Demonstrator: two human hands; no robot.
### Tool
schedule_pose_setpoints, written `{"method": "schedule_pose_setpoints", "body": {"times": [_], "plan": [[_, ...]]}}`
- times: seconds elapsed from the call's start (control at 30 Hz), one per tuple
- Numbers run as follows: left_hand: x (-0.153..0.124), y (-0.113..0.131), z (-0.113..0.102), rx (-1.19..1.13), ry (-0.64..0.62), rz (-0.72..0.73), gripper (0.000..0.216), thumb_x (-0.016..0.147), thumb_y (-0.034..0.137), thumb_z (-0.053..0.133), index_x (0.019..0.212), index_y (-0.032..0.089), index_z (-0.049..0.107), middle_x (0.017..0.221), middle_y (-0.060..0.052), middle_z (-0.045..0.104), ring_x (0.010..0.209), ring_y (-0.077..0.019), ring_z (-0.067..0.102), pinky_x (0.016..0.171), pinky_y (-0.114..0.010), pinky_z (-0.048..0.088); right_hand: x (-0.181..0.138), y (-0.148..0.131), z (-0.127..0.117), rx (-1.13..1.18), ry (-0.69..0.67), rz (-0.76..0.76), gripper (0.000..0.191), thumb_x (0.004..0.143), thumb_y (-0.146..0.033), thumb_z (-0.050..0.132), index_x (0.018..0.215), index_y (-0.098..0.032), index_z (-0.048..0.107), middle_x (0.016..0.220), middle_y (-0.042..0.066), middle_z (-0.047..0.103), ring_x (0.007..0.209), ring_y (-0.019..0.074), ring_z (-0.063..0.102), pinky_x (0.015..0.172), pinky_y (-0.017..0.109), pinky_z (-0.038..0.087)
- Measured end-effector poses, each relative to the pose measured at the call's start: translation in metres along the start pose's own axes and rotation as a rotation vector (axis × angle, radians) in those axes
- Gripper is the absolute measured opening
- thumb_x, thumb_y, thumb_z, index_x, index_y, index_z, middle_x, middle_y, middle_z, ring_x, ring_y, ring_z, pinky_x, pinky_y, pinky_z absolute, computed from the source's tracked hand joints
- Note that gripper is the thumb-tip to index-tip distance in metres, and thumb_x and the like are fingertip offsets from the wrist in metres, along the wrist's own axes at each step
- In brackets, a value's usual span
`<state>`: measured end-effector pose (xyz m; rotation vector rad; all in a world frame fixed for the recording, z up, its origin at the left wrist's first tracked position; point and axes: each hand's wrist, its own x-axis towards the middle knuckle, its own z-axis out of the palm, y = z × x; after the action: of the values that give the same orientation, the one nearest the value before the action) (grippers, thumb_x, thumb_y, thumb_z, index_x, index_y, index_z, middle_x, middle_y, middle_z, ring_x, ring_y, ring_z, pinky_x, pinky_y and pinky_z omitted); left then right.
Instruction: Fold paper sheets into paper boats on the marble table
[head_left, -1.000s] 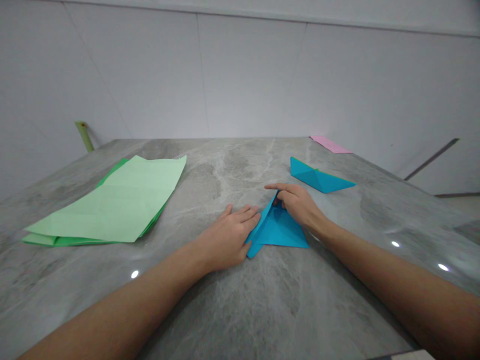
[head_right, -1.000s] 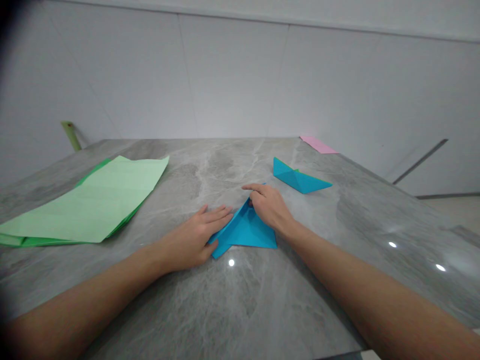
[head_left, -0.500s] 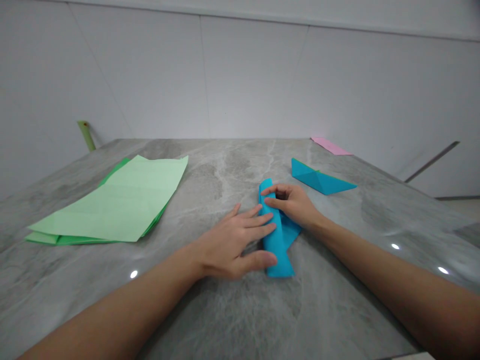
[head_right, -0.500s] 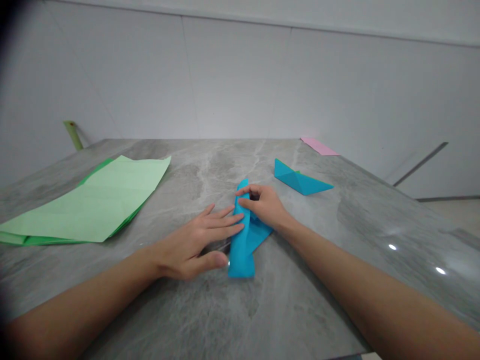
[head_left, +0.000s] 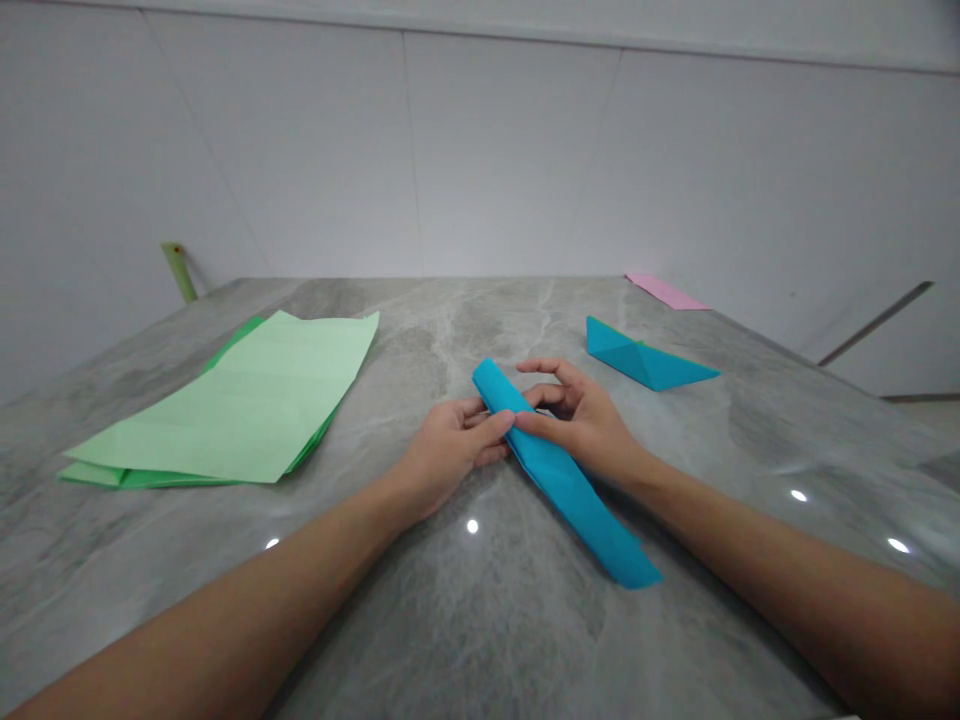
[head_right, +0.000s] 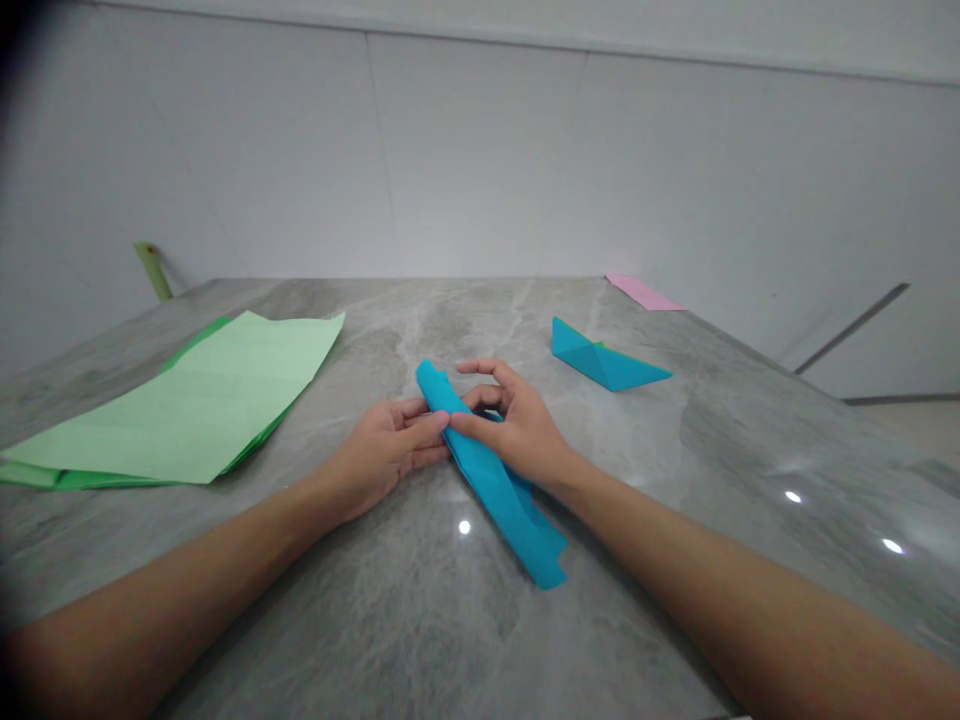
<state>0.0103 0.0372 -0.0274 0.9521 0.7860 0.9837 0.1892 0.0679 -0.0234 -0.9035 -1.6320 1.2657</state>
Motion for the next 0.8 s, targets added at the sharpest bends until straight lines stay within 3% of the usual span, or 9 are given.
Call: {"method": "schedule_pose_setpoints", "body": {"times": [0.1,0.2,0.47,0.57,0.8], "plan": [[-0.0012,-0.0002,0.001,-0.046,-0.042,-0.016,0.028,0.085,0.025,0.069,0.106,0.006,0.067,0.108,-0.017,0.073,0.097,-0.0274,0.071,0.094,-0.043,0.053,-0.0021,-0.0003,0.0025,-0.155,-0.001,-0.066,0.05,0.074,-0.032,0.077,0.118,-0.022,0.057,0.081,0.0,0.069,0.083,0.0211,0.066,0.075,0.035,0.051],[-0.0007,-0.001,0.001,-0.065,-0.014,-0.01,0.024,0.084,0.023,0.069,0.101,0.006,0.068,0.102,-0.017,0.074,0.09,-0.0259,0.072,0.088,-0.041,0.055,-0.0018,-0.0004,0.0012,-0.225,0.004,-0.092,0.044,0.076,-0.032,0.073,0.116,-0.021,0.059,0.085,0.002,0.069,0.086,0.0218,0.066,0.081,0.037,0.049],[0.0017,-0.0015,0.003,-0.067,0.161,0.058,0.016,0.079,0.018,0.072,0.089,0.007,0.068,0.087,-0.013,0.075,0.075,-0.0203,0.071,0.074,-0.033,0.057,-0.0038,-0.0009,0.0032,-0.404,0.116,-0.147,0.017,0.077,-0.034,0.07,0.085,-0.021,0.062,0.087,0.002,0.06,0.082,0.0193,0.057,0.075,0.035,0.044],[0.001,-0.0011,0.004,-0.064,0.164,0.068,0.015,0.077,0.018,0.073,0.088,0.008,0.068,0.083,-0.011,0.074,0.07,-0.0184,0.07,0.07,-0.031,0.057,-0.0039,-0.0001,0.0038,-0.441,0.159,-0.178,0.017,0.078,-0.035,0.069,0.073,-0.02,0.061,0.084,0.002,0.055,0.079,0.0184,0.054,0.071,0.034,0.041],[0.0014,-0.0014,0.0027,-0.033,0.206,0.037,0.01,0.075,0.014,0.073,0.081,0.009,0.067,0.073,-0.008,0.072,0.063,-0.0153,0.067,0.063,-0.028,0.057,-0.0049,0.0001,0.0053,-0.343,0.041,-0.144,0.024,0.079,-0.035,0.067,0.065,-0.02,0.054,0.068,-0.001,0.052,0.064,0.0143,0.048,0.058,0.028,0.038]]}}
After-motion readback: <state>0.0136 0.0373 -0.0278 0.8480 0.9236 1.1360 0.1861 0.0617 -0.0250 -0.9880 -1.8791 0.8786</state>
